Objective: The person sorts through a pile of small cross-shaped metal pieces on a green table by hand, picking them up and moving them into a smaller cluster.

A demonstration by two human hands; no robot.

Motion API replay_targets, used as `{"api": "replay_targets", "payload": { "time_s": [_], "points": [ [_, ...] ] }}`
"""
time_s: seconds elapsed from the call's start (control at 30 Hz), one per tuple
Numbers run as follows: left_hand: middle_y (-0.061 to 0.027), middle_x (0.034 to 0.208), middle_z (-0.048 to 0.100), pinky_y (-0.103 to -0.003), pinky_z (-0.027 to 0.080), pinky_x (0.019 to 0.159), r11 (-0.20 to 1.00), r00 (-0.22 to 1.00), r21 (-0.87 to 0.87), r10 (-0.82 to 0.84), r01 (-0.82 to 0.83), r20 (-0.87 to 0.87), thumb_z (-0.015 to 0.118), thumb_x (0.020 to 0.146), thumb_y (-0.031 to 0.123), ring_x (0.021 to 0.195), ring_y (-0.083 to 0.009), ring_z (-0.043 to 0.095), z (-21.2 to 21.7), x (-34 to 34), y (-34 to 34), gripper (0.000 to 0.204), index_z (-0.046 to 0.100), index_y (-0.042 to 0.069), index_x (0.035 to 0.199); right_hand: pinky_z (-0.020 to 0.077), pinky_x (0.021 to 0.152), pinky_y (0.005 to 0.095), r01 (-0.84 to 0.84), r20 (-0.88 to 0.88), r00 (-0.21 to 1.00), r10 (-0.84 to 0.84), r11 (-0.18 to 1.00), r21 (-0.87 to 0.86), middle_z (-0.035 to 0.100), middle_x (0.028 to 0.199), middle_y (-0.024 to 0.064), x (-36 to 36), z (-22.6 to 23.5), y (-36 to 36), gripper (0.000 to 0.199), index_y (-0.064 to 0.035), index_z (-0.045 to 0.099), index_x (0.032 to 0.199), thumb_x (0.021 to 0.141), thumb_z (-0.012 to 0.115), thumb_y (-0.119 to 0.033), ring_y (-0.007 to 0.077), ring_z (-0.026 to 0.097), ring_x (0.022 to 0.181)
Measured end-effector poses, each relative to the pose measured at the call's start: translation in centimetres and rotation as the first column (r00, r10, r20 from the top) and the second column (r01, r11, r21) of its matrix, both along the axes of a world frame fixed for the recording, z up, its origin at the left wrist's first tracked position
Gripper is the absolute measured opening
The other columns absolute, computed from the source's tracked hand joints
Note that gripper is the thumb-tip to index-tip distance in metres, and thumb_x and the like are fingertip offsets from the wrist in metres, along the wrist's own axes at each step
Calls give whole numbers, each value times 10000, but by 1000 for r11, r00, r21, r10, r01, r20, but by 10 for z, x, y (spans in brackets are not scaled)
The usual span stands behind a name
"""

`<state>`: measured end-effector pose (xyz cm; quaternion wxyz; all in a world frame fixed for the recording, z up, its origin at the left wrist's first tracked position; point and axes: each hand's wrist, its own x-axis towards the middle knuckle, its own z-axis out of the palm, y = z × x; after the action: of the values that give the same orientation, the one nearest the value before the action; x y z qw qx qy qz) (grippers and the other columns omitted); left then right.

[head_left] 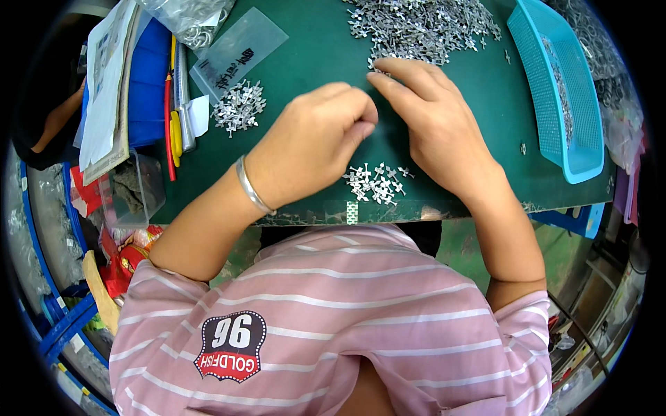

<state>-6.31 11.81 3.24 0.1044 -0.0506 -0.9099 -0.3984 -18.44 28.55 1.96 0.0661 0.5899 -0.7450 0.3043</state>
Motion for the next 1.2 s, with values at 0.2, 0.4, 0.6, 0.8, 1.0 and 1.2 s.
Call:
{"api": "replay_targets", "payload": {
  "time_s": [0.2, 0.4, 0.6, 0.8, 1.0, 1.2],
  "points": [
    [-132, 882, 624, -365, 510, 719, 987, 986, 53, -152, 149, 65, 652, 833, -30, 824, -307, 626, -7, 23, 6, 106, 640, 20, 925, 500, 857, 420, -62, 171, 984, 40, 991, 121, 625, 1106, 143, -13, 7, 17, 363, 3, 640, 1038, 692, 591, 100, 345, 596, 999],
    [-138, 905, 620, -373, 513, 731, 999, 1000, -46, -5, 4, -21, 654, 824, -45, 841, -326, 622, -10, 1, -4, 128, 642, 5, 941, 498, 823, 405, 30, 203, 978, -44, 997, 70, 608, 1055, 143, -1, -1, 24, 230, 4, 639, 1019, 793, 666, 36, 353, 587, 951],
    [-157, 1038, 578, -405, 503, 816, 979, 978, -179, 65, -101, -200, 677, 787, -52, 953, -358, 596, -26, -35, 0, 250, 620, 3, 1024, 513, 704, 401, 144, 278, 949, -148, 989, 33, 604, 928, 138, -5, 3, 29, 111, 4, 633, 911, 818, 654, 62, 328, 615, 809],
    [-152, 927, 580, -423, 504, 774, 972, 982, -223, 29, -71, -186, 665, 770, -63, 873, -368, 595, -35, -40, -4, 193, 604, 2, 942, 502, 763, 409, 149, 119, 981, -154, 988, 47, 606, 958, 123, -3, 1, 23, 161, -13, 651, 959, 806, 701, -12, 333, 594, 872],
    [-140, 880, 570, -403, 510, 733, 995, 991, -55, 81, -87, -105, 652, 743, -85, 831, -333, 604, -14, -22, 5, 206, 610, 8, 922, 497, 761, 407, 104, 204, 973, -107, 994, 24, 598, 945, 121, -7, 2, 16, 124, -27, 628, 939, 826, 668, 4, 335, 582, 873],
    [-134, 944, 587, -398, 512, 769, 976, 994, -206, 56, -75, -95, 676, 765, -72, 887, -336, 612, -20, -12, 1, 221, 639, 20, 963, 522, 722, 414, 97, 294, 952, -88, 995, -15, 618, 948, 150, -12, 6, 9, 140, -5, 645, 987, 852, 642, 30, 358, 627, 837]
  ]
}}
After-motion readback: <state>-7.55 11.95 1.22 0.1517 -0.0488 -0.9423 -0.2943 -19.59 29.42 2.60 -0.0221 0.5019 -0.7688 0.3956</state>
